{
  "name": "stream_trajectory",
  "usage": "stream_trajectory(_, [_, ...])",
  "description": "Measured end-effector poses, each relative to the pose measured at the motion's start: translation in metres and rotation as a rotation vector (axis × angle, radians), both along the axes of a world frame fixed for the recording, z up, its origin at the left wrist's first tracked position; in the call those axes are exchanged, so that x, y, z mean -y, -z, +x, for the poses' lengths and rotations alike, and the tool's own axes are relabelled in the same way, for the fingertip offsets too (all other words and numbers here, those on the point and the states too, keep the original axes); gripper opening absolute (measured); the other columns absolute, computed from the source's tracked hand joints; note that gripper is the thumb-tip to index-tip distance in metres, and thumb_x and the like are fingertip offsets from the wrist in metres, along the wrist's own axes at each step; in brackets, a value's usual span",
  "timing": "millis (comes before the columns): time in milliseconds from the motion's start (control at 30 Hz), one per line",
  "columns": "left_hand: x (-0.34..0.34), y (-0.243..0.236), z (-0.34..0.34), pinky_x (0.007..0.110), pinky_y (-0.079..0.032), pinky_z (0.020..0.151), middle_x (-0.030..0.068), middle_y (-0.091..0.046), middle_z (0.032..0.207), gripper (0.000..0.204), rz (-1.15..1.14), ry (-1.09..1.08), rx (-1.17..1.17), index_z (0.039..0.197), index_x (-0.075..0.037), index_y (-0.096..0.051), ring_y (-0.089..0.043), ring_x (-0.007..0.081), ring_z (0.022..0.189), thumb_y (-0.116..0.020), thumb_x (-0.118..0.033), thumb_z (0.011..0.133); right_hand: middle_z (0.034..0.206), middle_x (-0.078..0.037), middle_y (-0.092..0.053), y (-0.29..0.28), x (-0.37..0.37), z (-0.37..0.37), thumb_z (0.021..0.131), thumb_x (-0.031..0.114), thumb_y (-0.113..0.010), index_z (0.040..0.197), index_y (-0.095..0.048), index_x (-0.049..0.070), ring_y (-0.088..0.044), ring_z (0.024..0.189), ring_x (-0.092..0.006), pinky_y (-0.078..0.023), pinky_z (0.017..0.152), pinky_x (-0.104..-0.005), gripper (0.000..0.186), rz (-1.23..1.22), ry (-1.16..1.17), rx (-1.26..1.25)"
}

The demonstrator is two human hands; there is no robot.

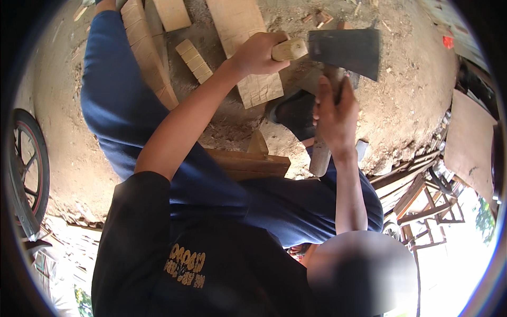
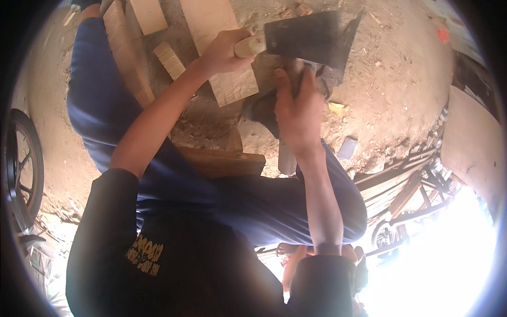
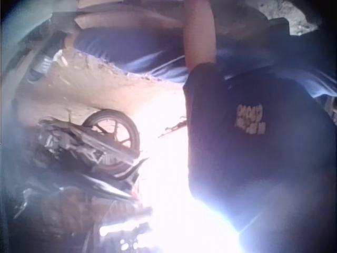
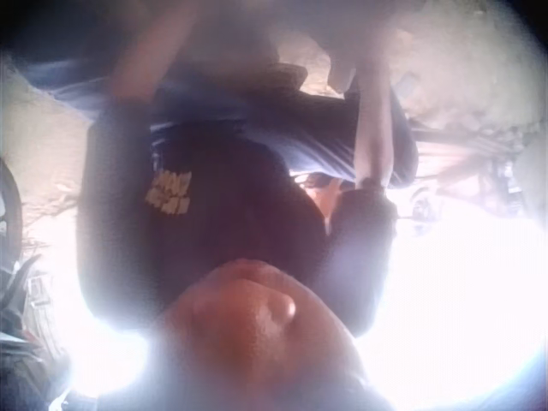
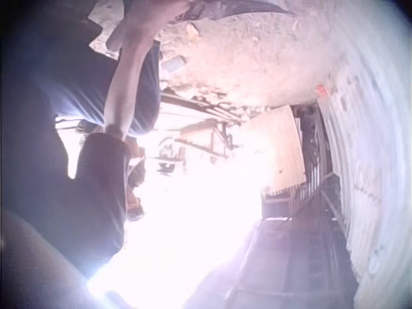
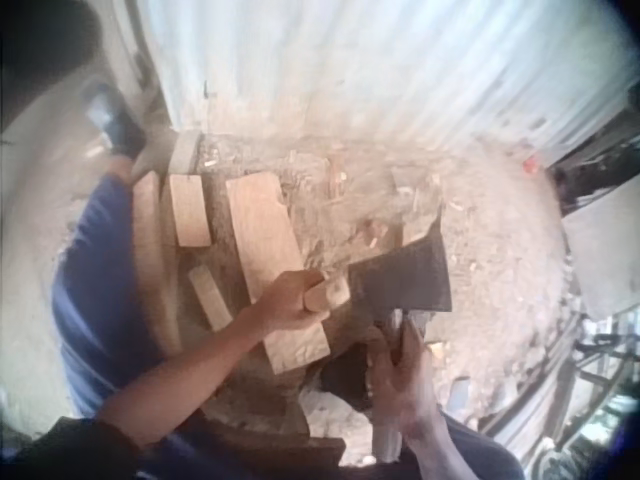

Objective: The person sits on the ground and uses a small axe to split and shape small wooden blocks. They repeatedly strike the wood, rotate the pieces, and inspect the cuts while working on a larger plank.

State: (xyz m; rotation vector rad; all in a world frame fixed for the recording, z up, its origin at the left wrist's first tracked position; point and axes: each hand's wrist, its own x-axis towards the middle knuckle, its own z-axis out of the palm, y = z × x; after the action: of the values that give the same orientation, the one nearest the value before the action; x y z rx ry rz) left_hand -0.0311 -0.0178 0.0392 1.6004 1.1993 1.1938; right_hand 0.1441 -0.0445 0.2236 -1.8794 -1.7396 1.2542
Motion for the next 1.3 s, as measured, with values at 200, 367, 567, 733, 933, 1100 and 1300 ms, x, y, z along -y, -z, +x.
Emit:
stream_trajectory(200, [0.001,0.011,-0.005,0.039,-0.055,0.069,0.014,-0.071,0.083,0.031,0.008,-0.022,0.012,0.102,-0.006,-0.065,-0.072,0.0305,0.077,-0.078,-0.019,0.076,0.072,-0.002,-0.056,-0.024,-0.005,-0.028,0.107,0.018,-0.051,0.102,-0.052,0.004,-0.053,0.051,-0.0078,-0.045,0.043,-0.0235,0.014,0.297,0.077,-0.322])
stream_trajectory(367, [0.001,0.006,0.001,0.04,-0.055,0.069,0.0144,-0.071,0.081,0.033,0.061,-0.037,0.144,0.103,-0.007,-0.066,-0.072,0.033,0.076,-0.078,-0.018,0.074,0.067,-0.002,-0.056,0.037,0.001,0.001,0.104,0.015,-0.056,0.104,-0.052,0.005,-0.055,0.053,-0.0085,-0.043,0.043,-0.0246,0.011,0.397,-0.273,0.064])
stream_trajectory(567, [0.0,0.01,-0.001,0.04,-0.055,0.071,0.0157,-0.071,0.082,0.034,0.079,-0.048,0.111,0.102,-0.007,-0.065,-0.072,0.0345,0.08,-0.079,-0.018,0.074,0.067,-0.015,-0.063,-0.01,-0.014,-0.017,0.1,0.018,-0.063,0.098,-0.054,-0.001,-0.061,0.057,-0.0212,-0.045,0.052,-0.0373,0.021,0.182,-0.067,0.004])
stream_trajectory(733, [0.003,0.01,-0.005,0.038,-0.054,0.07,0.0131,-0.07,0.082,0.028,0.042,-0.038,0.08,0.099,-0.006,-0.065,-0.071,0.0293,0.078,-0.077,-0.016,0.076,0.065,0.0,-0.054,-0.033,-0.016,-0.035,0.107,0.023,-0.053,0.103,-0.057,0.006,-0.051,0.048,-0.006,-0.041,0.04,-0.0232,0.018,0.405,-0.005,-0.403])
stream_trajectory(933, [-0.001,0.009,0.0,0.04,-0.054,0.066,0.0148,-0.07,0.079,0.03,0.012,-0.055,0.108,0.097,-0.004,-0.064,-0.072,0.0314,0.073,-0.078,-0.019,0.076,0.066,-0.008,-0.059,0.015,-0.012,0.002,0.102,0.021,-0.06,0.101,-0.055,0.0,-0.058,0.054,-0.012,-0.044,0.045,-0.0307,0.022,0.076,-0.25,0.084])
stream_trajectory(1100, [0.002,0.015,-0.006,0.031,-0.055,0.069,0.0093,-0.072,0.083,0.028,0.039,-0.026,0.111,0.106,-0.004,-0.067,-0.07,0.0168,0.076,-0.075,-0.011,0.08,0.067,-0.001,-0.055,-0.026,-0.018,-0.018,0.105,0.026,-0.057,0.097,-0.056,0.004,-0.052,0.05,-0.0076,-0.043,0.043,-0.026,0.023,-0.013,-0.014,-0.123])
stream_trajectory(1300, [0.004,0.011,-0.008,0.032,-0.054,0.068,0.0091,-0.071,0.083,0.025,0.053,-0.014,0.098,0.1,-0.005,-0.065,-0.07,0.0205,0.076,-0.076,-0.013,0.079,0.063,-0.001,-0.054,-0.036,-0.017,-0.035,0.106,0.033,-0.056,0.099,-0.06,0.006,-0.054,0.049,-0.0096,-0.044,0.042,-0.0261,0.028,0.374,0.106,-0.497])
